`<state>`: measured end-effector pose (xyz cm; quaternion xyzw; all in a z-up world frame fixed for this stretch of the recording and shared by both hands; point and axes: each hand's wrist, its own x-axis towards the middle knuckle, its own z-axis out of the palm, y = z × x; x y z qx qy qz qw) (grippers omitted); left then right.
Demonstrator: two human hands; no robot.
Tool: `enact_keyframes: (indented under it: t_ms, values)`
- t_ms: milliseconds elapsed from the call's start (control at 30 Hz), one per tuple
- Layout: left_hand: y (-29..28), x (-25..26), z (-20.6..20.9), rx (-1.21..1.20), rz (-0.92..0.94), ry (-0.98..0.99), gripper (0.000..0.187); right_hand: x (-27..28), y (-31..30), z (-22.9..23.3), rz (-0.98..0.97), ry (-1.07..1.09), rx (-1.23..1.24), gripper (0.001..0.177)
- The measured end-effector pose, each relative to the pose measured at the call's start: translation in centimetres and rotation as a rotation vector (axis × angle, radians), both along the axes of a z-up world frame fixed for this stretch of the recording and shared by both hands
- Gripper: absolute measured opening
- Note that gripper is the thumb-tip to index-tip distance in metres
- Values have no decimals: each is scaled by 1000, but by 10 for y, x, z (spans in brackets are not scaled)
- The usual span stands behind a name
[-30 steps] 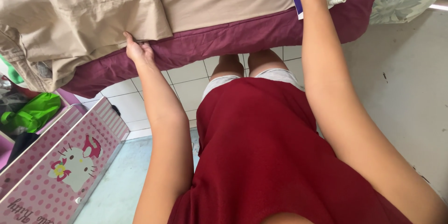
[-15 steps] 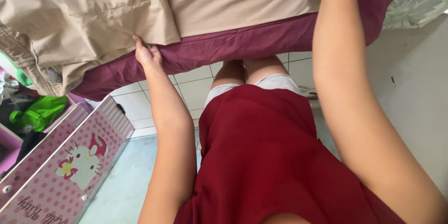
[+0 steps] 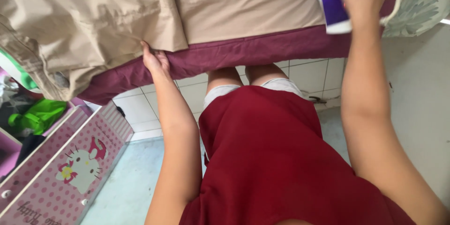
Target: Ironing a pair of tan trousers on a flat surface.
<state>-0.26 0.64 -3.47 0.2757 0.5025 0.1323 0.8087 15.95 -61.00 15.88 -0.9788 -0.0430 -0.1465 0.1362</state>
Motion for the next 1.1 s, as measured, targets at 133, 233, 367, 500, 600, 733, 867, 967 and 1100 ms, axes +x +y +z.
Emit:
enact_keyframes:
  t_ms: [133,233,367,500,600,733,867,967,1100]
  values:
    - [10,-17,6,-79,-39,-77,45,-32,110,35,-218,446,154,41]
    - [28,-2,42,-205,-35,-190,48,-45,207,25,-221,669,224,56]
    - [72,3,50,-203,-57,-161,61,-63,301,-2,-139,744,136,54]
    - [136,-9,5,-99,-71,-108,62,-63,316,-21,-136,689,-9,54]
    - [142,-3,4,-22,-80,59,58,-62,283,-30,-220,680,-27,54]
    - [135,-2,11,-69,-63,21,58,-65,236,-27,-321,619,-88,56]
    - [142,-1,18,-106,-78,52,53,-69,206,-31,-450,594,-95,55]
    - [133,11,55,-88,-82,187,50,-68,197,-28,-496,613,-101,55]
    - [74,77,192,560,-282,1053,86,-70,207,-13,-427,622,-25,53]
